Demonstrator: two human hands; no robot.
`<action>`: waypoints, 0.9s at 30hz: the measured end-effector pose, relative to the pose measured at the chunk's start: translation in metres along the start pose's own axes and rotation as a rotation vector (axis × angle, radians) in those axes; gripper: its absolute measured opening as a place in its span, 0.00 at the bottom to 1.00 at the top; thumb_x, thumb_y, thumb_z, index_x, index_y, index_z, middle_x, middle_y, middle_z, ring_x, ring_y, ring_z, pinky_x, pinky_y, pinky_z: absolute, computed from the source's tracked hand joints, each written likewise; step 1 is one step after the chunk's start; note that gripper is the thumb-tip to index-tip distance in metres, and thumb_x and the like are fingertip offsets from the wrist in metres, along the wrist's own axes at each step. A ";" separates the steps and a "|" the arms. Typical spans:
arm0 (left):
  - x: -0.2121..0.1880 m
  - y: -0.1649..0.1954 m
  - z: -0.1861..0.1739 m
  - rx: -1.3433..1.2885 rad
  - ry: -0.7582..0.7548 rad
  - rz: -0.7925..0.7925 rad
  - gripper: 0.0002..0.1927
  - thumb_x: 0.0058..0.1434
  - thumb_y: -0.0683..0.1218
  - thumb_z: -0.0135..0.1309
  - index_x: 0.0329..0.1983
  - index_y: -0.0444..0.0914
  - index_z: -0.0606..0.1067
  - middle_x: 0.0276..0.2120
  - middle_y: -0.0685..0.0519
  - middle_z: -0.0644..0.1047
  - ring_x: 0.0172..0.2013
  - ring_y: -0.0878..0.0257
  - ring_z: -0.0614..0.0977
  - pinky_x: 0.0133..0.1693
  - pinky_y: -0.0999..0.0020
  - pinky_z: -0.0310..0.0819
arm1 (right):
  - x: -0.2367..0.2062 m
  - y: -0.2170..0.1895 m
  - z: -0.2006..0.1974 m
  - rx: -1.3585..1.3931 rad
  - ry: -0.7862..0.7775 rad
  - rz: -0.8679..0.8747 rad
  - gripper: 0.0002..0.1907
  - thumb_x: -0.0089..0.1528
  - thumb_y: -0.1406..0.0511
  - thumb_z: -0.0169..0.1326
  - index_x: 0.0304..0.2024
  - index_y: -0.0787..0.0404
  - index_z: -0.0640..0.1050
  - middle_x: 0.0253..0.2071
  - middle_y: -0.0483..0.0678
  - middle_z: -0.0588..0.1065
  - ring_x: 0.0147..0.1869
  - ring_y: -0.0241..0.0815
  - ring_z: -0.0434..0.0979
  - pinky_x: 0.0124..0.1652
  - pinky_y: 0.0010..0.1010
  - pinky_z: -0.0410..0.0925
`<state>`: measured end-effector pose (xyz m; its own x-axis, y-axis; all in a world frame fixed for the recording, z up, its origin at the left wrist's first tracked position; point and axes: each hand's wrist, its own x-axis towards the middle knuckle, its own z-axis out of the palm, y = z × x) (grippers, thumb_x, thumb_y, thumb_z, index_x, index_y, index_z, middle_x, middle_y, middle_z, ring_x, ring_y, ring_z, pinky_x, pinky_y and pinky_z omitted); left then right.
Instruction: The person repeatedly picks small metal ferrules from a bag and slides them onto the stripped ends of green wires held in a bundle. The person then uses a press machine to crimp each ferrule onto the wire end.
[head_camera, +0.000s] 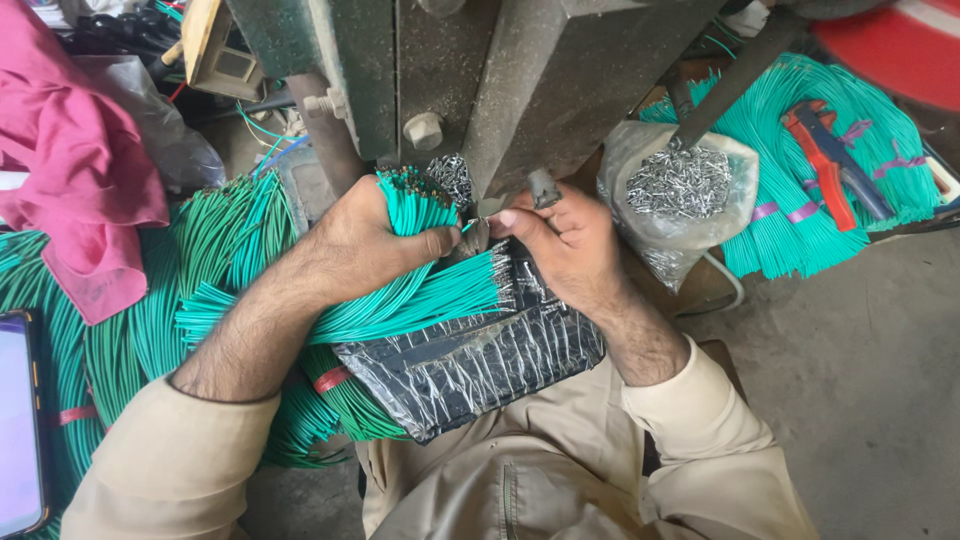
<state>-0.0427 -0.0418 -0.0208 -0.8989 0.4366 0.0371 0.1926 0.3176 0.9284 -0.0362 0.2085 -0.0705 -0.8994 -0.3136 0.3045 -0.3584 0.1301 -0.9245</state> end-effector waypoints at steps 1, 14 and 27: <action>0.001 -0.002 -0.001 -0.026 0.007 0.016 0.08 0.59 0.44 0.63 0.40 0.36 0.80 0.28 0.56 0.81 0.31 0.69 0.80 0.37 0.67 0.78 | 0.002 0.001 0.000 0.004 0.003 0.033 0.04 0.70 0.70 0.57 0.43 0.67 0.79 0.39 0.45 0.81 0.44 0.31 0.79 0.46 0.24 0.73; 0.003 -0.002 -0.002 0.013 0.012 0.008 0.08 0.60 0.46 0.62 0.35 0.35 0.81 0.23 0.55 0.80 0.27 0.70 0.76 0.34 0.67 0.77 | 0.004 0.020 0.001 -0.085 0.052 0.088 0.06 0.65 0.68 0.62 0.38 0.66 0.81 0.31 0.40 0.78 0.37 0.27 0.74 0.38 0.22 0.69; 0.000 -0.001 0.001 -0.034 0.019 -0.021 0.10 0.59 0.45 0.63 0.41 0.37 0.81 0.30 0.55 0.82 0.33 0.69 0.80 0.38 0.67 0.78 | -0.006 -0.026 -0.026 -0.024 -0.141 0.076 0.07 0.64 0.71 0.59 0.45 0.66 0.81 0.43 0.45 0.81 0.48 0.33 0.81 0.50 0.25 0.74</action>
<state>-0.0430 -0.0413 -0.0215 -0.9100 0.4140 0.0237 0.1600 0.2979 0.9411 -0.0277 0.2311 -0.0423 -0.8809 -0.4306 0.1967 -0.2974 0.1802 -0.9376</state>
